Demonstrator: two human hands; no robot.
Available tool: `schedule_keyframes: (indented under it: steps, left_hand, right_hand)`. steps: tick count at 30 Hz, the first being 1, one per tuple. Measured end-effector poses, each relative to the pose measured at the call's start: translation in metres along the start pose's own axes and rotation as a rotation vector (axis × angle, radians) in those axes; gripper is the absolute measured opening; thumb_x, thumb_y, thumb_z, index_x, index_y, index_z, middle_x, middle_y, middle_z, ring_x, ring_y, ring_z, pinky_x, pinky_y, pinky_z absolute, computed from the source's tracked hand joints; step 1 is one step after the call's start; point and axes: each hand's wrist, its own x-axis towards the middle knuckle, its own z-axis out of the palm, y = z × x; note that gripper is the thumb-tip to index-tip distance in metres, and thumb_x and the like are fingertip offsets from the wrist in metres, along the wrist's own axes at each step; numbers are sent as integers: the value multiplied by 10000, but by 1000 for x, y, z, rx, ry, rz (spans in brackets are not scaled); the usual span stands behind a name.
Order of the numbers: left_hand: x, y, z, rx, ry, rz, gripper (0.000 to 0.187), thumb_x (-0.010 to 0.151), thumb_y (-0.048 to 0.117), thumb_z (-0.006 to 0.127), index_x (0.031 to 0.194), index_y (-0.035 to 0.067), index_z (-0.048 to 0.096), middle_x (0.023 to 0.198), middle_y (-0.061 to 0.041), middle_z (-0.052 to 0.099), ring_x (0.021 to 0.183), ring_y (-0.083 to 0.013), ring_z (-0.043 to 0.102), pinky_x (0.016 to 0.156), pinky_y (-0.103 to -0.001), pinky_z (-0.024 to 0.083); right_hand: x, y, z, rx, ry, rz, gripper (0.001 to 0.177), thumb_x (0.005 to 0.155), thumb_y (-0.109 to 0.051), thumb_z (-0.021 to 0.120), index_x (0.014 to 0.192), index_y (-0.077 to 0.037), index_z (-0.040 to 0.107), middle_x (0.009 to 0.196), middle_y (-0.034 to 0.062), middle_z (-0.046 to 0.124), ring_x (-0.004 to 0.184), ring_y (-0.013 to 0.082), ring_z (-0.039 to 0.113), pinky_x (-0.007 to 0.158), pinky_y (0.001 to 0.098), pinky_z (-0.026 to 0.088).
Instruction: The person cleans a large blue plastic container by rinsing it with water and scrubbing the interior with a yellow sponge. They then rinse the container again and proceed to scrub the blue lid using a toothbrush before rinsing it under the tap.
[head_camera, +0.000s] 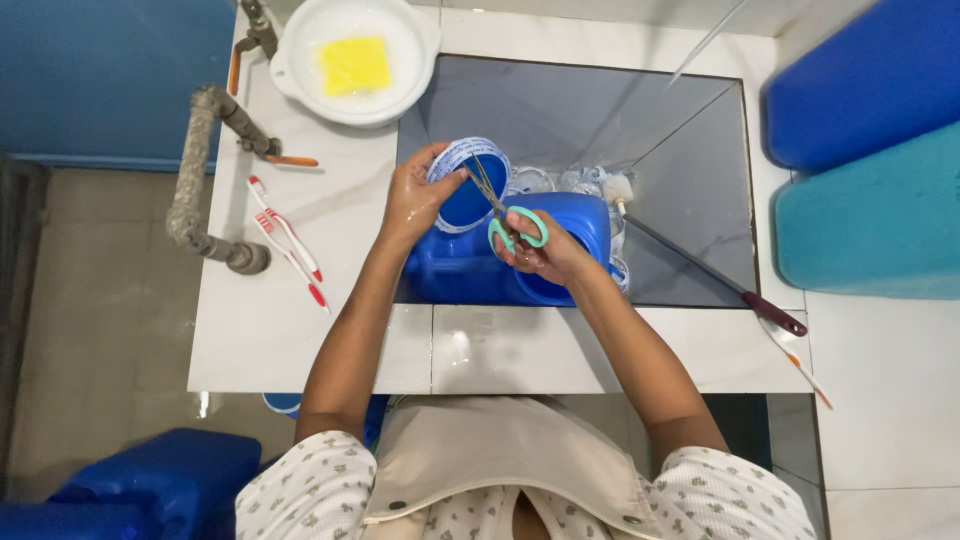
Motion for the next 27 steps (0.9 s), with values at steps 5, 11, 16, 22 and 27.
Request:
schedule_keyframes:
  steps: [5,11,16,22,27]
  left_hand:
    - [7,4,20,171,37,40,312,907,61,740,1200,-34,688,1003,-57,758,910,-78,677,807,-231,551]
    - [13,-2,30,363,117,189,357,892,89,762,1214,-43,679,1004,-130,780,909,-119,721,791,-271,573]
    - [22,-5,26,467,136,253,374,887,107,767,1227,-25,683,992,-156,782,884,-139,758,761,-292,591]
    - [24,-13,28,380,113,212,410,874,117,778,1248,-18,682,1000,-171,791,869,-177,737,751,-304,587]
    - [19,-17,38,476,47,269,413,877,126,798,1241,-27,677,984,-168,764,866,-157,741,760,-318,580]
  right_hand:
    - [-10,8,9,30,118,-65,423,962,-445,706,808,-53,659,624,26,575,410,37,342,350,212,202]
    - [-7,-5,22,94,234,-79,396,957,-404,718,764,-62,670,605,26,604,386,42,354,354,229,197]
    - [4,-12,22,-10,313,-65,394,939,-391,734,727,-66,667,571,13,597,363,45,342,341,238,188]
    - [9,-6,22,5,346,-100,384,945,-376,752,746,-59,669,563,10,588,368,40,346,349,242,191]
    - [17,-34,0,-235,525,-252,324,926,-310,787,777,-61,645,622,27,585,465,72,407,409,257,272]
